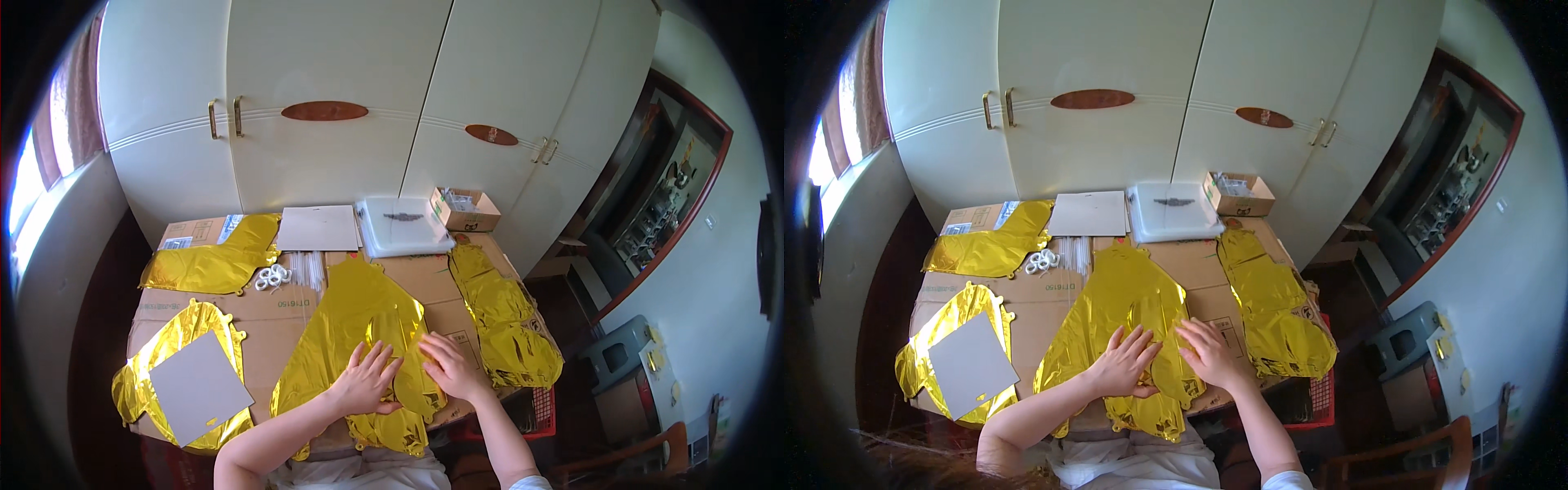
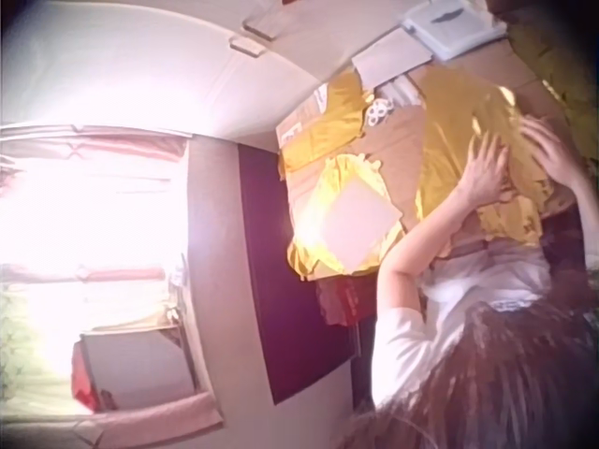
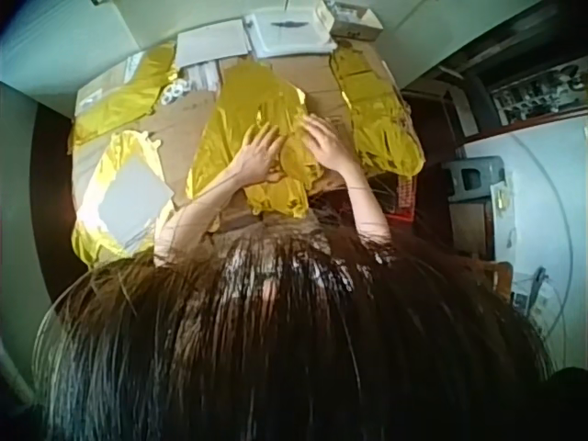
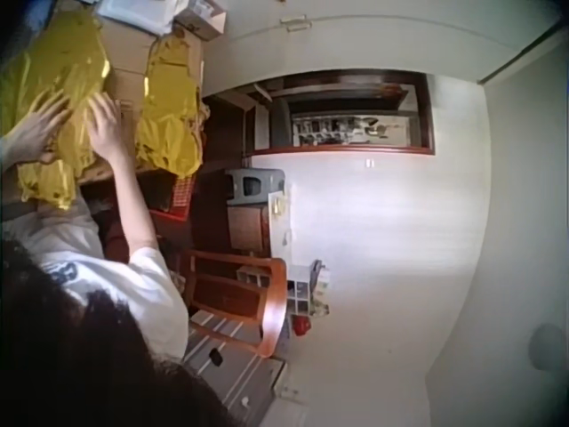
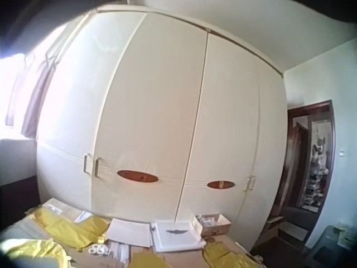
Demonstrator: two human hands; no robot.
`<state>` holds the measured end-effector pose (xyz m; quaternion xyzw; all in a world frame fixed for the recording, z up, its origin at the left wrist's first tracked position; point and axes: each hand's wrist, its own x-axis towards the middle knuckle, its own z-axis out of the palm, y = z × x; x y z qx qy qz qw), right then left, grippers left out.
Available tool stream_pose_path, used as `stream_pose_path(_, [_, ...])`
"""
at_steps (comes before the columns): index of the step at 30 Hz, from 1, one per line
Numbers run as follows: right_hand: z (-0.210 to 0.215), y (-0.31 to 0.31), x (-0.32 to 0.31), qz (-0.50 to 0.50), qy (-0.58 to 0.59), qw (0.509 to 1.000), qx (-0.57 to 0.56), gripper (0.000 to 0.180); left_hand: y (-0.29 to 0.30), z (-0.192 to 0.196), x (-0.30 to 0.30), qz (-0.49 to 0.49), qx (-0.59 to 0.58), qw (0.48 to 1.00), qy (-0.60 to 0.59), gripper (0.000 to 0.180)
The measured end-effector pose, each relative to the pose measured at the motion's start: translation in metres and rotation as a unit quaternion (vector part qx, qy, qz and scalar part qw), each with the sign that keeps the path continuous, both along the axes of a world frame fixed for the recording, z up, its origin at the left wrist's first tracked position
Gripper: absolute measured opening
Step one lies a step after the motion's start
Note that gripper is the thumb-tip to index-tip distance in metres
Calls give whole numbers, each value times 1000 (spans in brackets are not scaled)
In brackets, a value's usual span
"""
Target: Folding and flattening gold foil letter-shaped balloons on a table.
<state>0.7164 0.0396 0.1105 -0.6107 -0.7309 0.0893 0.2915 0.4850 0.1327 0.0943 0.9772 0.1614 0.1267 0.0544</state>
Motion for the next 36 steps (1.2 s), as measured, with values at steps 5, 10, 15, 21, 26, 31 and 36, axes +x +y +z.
stream_pose_path(5, [4,-29,12,16,-95,991,-92,94,3,-4,0,-15,10,1000,-12,86])
stream_pose_path(10, [12,-48,-3,65,-195,969,-134,109,5,-3,0,-22,0,1000,-20,84])
stream_pose_path(15, [-10,-58,3,-6,-149,984,-92,87,6,-3,1,-25,1,999,-26,82])
stream_pose_path(21, [1,-63,-3,-101,-109,987,60,58,6,3,1,-36,15,999,-13,75])
stream_pose_path(26, [20,-48,-21,-65,-1,993,103,43,6,8,0,-31,19,998,-51,70])
stream_pose_path(31, [13,-8,-17,-35,-50,994,92,33,11,26,-16,43,-6,999,14,78])
stream_pose_path(36, [-5,39,-14,-28,-117,992,40,35,31,22,-53,136,-3,989,51,81])
